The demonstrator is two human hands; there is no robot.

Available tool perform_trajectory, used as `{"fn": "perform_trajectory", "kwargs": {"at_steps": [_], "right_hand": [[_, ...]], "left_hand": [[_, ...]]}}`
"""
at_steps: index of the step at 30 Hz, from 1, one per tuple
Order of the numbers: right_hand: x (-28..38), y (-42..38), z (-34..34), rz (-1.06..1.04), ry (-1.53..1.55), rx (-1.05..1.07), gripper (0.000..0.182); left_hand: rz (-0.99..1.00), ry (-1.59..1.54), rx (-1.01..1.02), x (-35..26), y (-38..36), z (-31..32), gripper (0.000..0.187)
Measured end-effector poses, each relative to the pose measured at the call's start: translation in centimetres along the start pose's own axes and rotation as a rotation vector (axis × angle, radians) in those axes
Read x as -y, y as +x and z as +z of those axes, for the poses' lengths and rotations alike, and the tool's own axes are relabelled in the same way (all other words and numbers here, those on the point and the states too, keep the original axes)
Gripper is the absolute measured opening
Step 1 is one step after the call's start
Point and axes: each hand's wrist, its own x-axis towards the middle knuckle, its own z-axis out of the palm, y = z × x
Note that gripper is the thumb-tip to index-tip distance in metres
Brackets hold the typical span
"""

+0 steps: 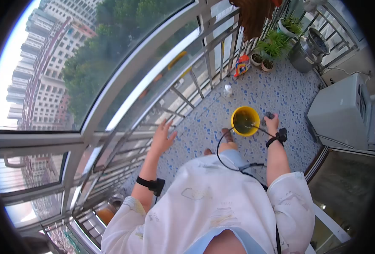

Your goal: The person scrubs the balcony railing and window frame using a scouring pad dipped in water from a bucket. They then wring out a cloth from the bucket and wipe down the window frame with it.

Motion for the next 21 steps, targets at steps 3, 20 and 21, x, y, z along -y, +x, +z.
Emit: {"fn": "perform_trajectory", "kwargs": {"at_steps": [3,20,21], "right_hand": [[0.2,1.4,-0.7,0.082,0.417,0.172,0.074],[3.7,8.2,1.2,-0.181,0.386,0.53,0.033],[3.4,8.8,1.6,-0.181,0.384,0.523,0.033]], "left_hand": [[-0.017,0.008,-0.019,0.6,-2.3,-0.9,0.05],[-0.037,0.008,-0.091,-13.0,4.5,2.1,0.05],[-0.031,0.004,-0.092,-13.1,4.4,2.3,0.05]]}}
